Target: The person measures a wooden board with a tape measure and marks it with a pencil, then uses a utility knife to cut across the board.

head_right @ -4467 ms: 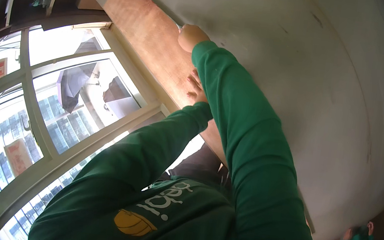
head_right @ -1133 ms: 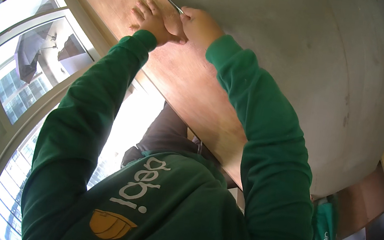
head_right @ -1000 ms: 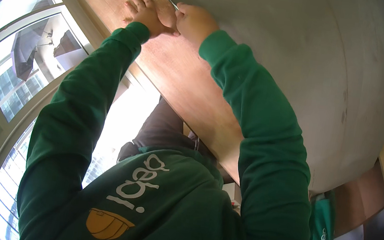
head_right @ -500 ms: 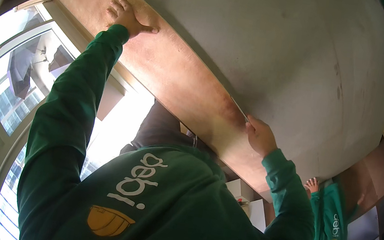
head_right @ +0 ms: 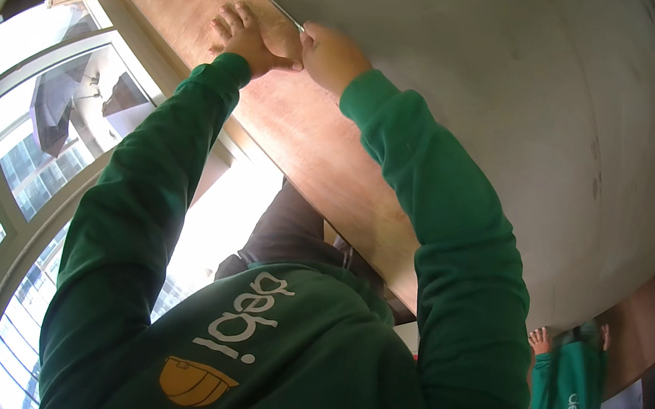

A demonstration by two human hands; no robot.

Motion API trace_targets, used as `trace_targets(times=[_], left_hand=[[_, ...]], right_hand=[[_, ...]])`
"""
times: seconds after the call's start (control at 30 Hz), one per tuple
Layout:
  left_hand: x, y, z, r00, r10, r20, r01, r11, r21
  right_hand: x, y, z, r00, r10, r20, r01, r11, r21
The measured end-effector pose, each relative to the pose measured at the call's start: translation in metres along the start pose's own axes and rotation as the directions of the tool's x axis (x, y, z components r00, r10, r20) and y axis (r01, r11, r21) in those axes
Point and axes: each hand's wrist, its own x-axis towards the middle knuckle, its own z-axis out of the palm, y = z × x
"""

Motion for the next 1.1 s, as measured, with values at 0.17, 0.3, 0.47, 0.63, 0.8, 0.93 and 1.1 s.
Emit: trace_targets(times=[0.17, 0.3, 0.47, 0.63, 0.8, 0.93, 1.1], left_hand=[[0.000, -0.005, 0.000, 1.000, -0.002, -0.009, 0.002, 1.000, -0.010], [0.000, -0.005, -0.002, 1.000, -0.019, -0.001, 0.019, 1.000, 0.017], [-0.002, 0.002, -0.003, 1.000, 0.004, -0.008, -0.004, 1.000, 0.014], [-0.005, 0.005, 0.000, 0.999, 0.014, -0.052, -0.012, 0.999, 0.039], [-0.001, 0.000, 0.010, 0.993, 0.052, -0.106, -0.041, 0.994, 0.098], [0.014, -0.011, 0.033, 0.981, 0.087, -0.175, -0.068, 0.991, 0.112], [0.016, -0.013, 0.037, 0.979, 0.096, -0.181, -0.085, 0.994, 0.068]], right_hand=[[0.018, 0.001, 0.011, 0.999, -0.052, -0.003, 0.052, 0.998, -0.024], [0.023, -0.005, 0.013, 0.998, -0.052, -0.036, 0.051, 0.999, -0.018], [0.037, -0.014, 0.001, 0.997, 0.025, 0.076, -0.022, 0.999, -0.037], [0.000, -0.006, -0.009, 0.998, -0.027, 0.048, 0.033, 0.993, -0.114], [-0.148, 0.071, -0.053, 0.988, -0.146, 0.057, 0.155, 0.969, -0.194], [-0.276, 0.087, -0.082, 0.995, 0.103, 0.010, -0.099, 0.972, -0.213], [-0.388, 0.128, -0.115, 0.938, 0.346, 0.002, -0.338, 0.920, -0.199]])
